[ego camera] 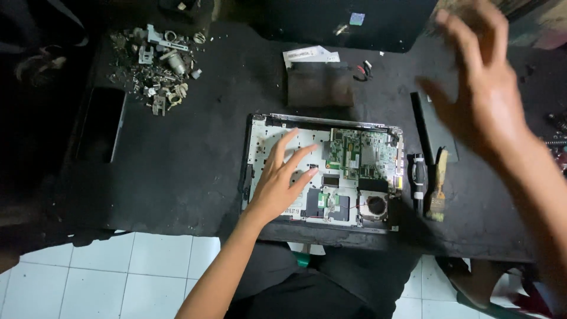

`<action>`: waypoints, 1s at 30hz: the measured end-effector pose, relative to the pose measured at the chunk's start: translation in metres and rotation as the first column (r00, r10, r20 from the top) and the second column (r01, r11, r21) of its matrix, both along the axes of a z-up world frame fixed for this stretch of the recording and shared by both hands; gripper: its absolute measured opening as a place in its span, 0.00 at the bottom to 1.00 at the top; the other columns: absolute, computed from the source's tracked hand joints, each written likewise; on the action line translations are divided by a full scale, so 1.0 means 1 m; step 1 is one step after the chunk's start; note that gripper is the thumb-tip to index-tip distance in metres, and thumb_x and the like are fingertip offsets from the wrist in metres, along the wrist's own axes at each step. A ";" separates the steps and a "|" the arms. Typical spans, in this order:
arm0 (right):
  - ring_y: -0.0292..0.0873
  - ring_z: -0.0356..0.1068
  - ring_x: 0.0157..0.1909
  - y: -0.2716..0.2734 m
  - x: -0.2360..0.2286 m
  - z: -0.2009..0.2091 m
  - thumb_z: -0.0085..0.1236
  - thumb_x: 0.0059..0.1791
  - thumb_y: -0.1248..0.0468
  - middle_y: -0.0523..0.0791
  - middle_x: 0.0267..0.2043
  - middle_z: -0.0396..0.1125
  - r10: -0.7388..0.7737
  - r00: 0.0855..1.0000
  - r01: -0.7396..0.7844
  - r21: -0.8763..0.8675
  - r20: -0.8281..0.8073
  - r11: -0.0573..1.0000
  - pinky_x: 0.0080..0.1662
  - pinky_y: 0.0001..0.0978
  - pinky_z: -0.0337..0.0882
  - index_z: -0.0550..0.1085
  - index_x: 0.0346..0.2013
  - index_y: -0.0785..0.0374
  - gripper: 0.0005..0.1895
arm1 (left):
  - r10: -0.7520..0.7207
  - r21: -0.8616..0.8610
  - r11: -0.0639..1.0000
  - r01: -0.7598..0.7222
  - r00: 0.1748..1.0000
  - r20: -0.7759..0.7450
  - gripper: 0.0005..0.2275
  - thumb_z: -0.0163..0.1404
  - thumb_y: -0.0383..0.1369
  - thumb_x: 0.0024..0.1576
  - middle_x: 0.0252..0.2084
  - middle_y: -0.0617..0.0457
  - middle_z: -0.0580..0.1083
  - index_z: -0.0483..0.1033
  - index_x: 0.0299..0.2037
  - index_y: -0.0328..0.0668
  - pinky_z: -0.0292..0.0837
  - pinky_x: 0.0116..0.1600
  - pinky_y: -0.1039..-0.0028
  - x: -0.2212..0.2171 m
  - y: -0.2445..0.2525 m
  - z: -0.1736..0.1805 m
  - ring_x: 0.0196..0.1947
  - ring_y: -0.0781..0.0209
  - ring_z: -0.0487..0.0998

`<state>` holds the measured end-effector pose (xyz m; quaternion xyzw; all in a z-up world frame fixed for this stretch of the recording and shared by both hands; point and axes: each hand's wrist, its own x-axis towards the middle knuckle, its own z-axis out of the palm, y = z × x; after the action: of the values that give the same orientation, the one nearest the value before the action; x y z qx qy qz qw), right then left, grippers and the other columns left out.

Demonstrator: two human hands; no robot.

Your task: The person uses a screwdriver to remove screws from the back of a laptop and then lifts off the back cover. They then use a brush to clean the laptop battery and the internal components of the laptop.

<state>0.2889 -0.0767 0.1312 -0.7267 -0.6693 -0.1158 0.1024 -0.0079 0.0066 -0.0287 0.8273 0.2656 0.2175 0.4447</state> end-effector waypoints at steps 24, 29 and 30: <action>0.56 0.61 0.51 -0.178 -0.038 -0.131 0.60 0.60 0.60 0.55 0.50 0.63 -0.565 0.767 0.567 -0.092 -0.305 0.819 0.49 0.45 0.63 0.74 0.58 0.67 0.15 | -0.164 0.350 0.900 0.259 0.946 -0.279 0.25 0.42 0.46 0.67 0.76 0.60 0.57 0.58 0.73 0.52 0.37 0.78 0.49 0.006 -0.004 0.005 0.78 0.52 0.46; 0.52 0.63 0.48 -0.162 -0.040 -0.120 0.60 0.62 0.65 0.51 0.46 0.65 -0.524 0.728 0.570 -0.034 -0.443 0.821 0.49 0.44 0.63 0.71 0.58 0.70 0.13 | -0.158 0.319 0.916 0.242 0.951 -0.267 0.23 0.43 0.44 0.67 0.74 0.59 0.60 0.62 0.71 0.52 0.38 0.77 0.50 0.007 -0.003 0.005 0.78 0.52 0.48; 0.52 0.63 0.48 -0.160 -0.039 -0.120 0.60 0.62 0.65 0.51 0.46 0.65 -0.526 0.725 0.571 -0.039 -0.444 0.820 0.49 0.44 0.63 0.71 0.58 0.70 0.13 | -0.159 0.315 0.917 0.244 0.949 -0.271 0.23 0.43 0.44 0.67 0.74 0.59 0.60 0.62 0.71 0.52 0.38 0.77 0.50 0.007 -0.003 0.006 0.78 0.52 0.48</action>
<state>0.2496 -0.2368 0.0110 -0.8927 -0.3772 -0.0088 0.2466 -0.0009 0.0033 -0.0229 0.9355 0.1877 0.1119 0.2777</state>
